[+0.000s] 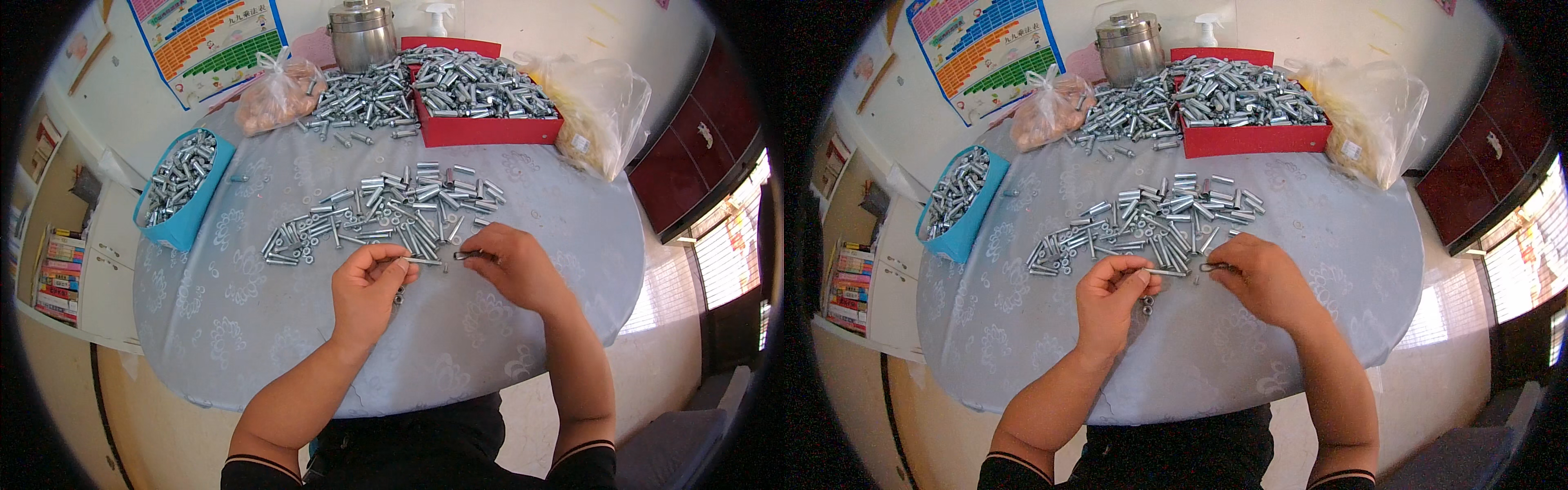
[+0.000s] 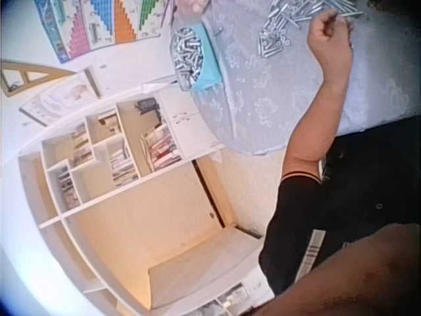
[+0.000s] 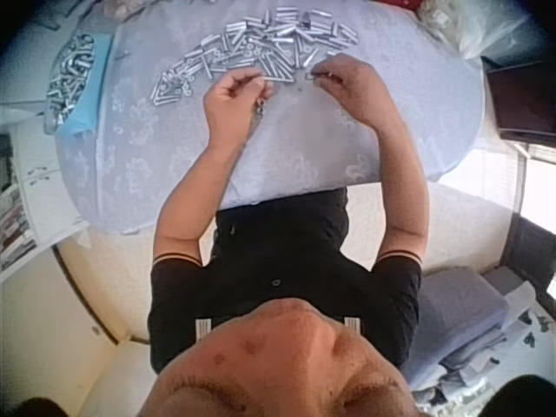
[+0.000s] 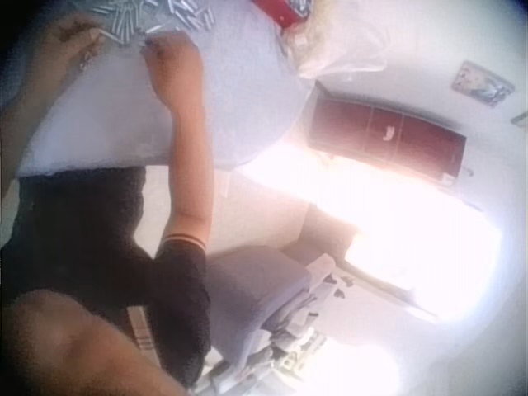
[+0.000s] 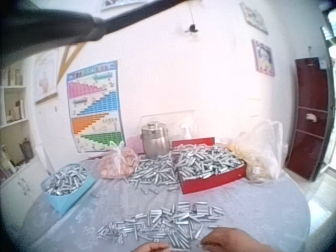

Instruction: The person sits at a table and repeatedly picks up metal bolts and washers from a pile. They insert the washers onto the bolts by hand and place the assembled fasteners into a blue container. The process is continuous and repetitive throughout the clip.

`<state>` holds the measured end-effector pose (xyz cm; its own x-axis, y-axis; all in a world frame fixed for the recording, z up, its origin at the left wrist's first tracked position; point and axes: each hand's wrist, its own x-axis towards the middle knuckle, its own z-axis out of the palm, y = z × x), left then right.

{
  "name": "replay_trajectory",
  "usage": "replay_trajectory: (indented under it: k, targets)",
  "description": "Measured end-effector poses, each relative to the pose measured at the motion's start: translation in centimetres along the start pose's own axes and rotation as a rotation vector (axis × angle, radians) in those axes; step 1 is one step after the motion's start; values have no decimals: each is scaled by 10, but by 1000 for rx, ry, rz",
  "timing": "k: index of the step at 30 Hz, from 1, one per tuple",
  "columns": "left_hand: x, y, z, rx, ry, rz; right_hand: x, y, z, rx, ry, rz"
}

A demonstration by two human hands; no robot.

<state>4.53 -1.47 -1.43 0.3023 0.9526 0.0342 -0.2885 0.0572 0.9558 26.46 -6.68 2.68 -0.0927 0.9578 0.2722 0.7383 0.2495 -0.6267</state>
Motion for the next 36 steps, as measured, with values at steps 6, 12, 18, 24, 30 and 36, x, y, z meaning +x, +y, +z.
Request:
replay_trajectory:
  k: [6, 12, 18, 24, 30, 36]
  targets:
    - [0, 0, 1, -21, -13, -2, 0, -12, 14, 80, 13, -42]
    - [1, -2, -2, -9, -20, 4, 2, -18, 19, 169, 31, 29]
    - [-2, -1, 3, 9, -59, -44, 2, -21, 21, 453, 46, 140]
    - [-5, -3, 5, 10, -109, -34, 7, -29, 20, 592, 18, 263]
    - [-2, 6, 2, 9, -49, -46, 16, 0, 3, 267, 321, 251]
    - [-2, 3, 1, 16, -31, -41, 5, 27, 8, -121, 143, 314]
